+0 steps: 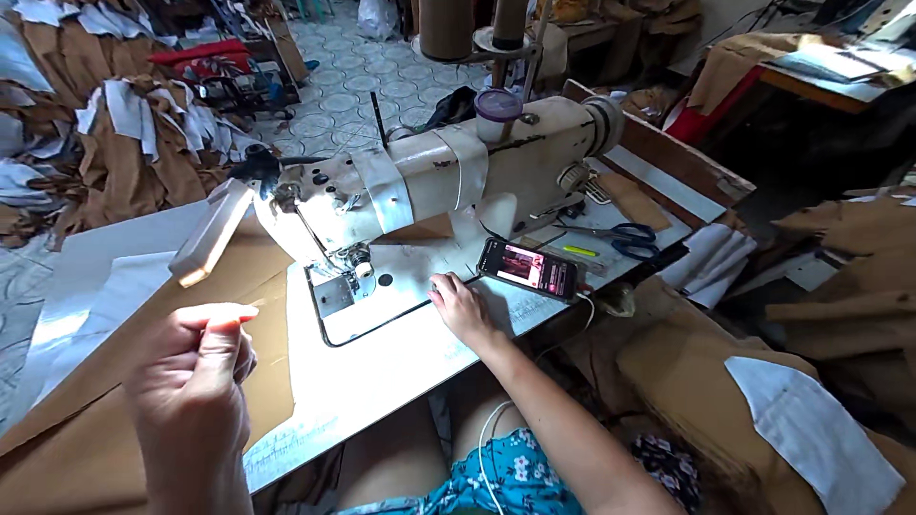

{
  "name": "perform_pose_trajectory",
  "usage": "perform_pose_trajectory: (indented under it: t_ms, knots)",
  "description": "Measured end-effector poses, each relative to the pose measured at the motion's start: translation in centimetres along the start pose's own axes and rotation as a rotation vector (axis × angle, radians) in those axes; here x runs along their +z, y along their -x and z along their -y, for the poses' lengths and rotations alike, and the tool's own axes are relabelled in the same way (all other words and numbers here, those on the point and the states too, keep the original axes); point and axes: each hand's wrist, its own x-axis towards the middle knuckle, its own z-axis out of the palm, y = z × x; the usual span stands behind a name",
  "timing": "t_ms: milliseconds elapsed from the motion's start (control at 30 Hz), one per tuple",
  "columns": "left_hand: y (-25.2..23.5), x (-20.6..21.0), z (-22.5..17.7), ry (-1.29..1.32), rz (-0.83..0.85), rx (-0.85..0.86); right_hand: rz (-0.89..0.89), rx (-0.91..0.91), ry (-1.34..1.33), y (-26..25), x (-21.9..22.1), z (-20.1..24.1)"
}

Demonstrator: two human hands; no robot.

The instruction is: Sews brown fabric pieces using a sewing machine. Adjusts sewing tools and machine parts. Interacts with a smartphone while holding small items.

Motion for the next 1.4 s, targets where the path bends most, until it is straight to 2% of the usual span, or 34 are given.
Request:
perform_pose_trajectory:
  t_ms: [100,133,167,233,300,400,500,600,700,767,833,933,1000,1133,1400]
  knots:
    - [0.3,0.5,-0.1,0.028,-0.034,-0.035,0.08,-0.024,-0.078,0.7,-0.1,1.2]
    - [0.5,1.0,-0.2,0.051,-0.062,-0.069,0.049,-0.057,-0.125,1.1,-0.2,2.2]
    - [0.7,1.6,-0.4,0.091,-0.106,-0.137,-0.048,-0.138,-0.16,1.5,-0.5,3.6]
    - [1.4,3.1,-1.1,0.251,-0.178,-0.379,-0.271,-0.375,-0.24,1.7,-1.3,7.3]
    - [2.4,4.0,-1.7,0.525,-0.161,-0.583,-0.343,-0.582,-0.353,1.1,-2.6,11.6]
    - [4.4,4.0,-2.2,1.065,-0.156,-0.718,-0.243,-0.733,-0.287,-0.2,-2.4,15.3]
    - [3.8,3.9,-2.9,1.062,-0.327,-0.864,-0.066,-0.713,-0.17,-0.9,-1.8,15.7]
    - [3.0,4.0,-2.7,0.998,-0.333,-0.898,-0.038,-0.691,-0.185,-0.6,-1.3,15.0]
    - [2.4,4.3,-2.3,1.048,-0.342,-0.957,-0.01,-0.623,-0.244,0.5,-2.3,13.2]
    - [1.7,4.1,-1.9,1.133,-0.329,-0.993,-0.059,-0.551,-0.223,0.8,-4.6,9.5]
    - [1.3,3.5,-1.5,1.154,-0.295,-0.982,-0.048,-0.358,-0.039,1.2,-8.1,3.6]
    - [0.9,3.0,-1.2,1.119,-0.255,-0.922,0.106,0.072,0.247,2.4,-12.8,-5.1]
    - [0.8,2.9,-1.1,1.112,-0.256,-0.894,0.186,0.204,0.336,3.0,-14.5,-9.0]
    - [0.6,2.7,-1.1,1.13,-0.297,-0.866,0.283,0.247,0.415,2.7,-15.5,-11.3]
    - [1.0,2.9,-0.7,1.121,-0.27,-0.896,0.354,0.25,0.261,1.0,-15.1,-12.8]
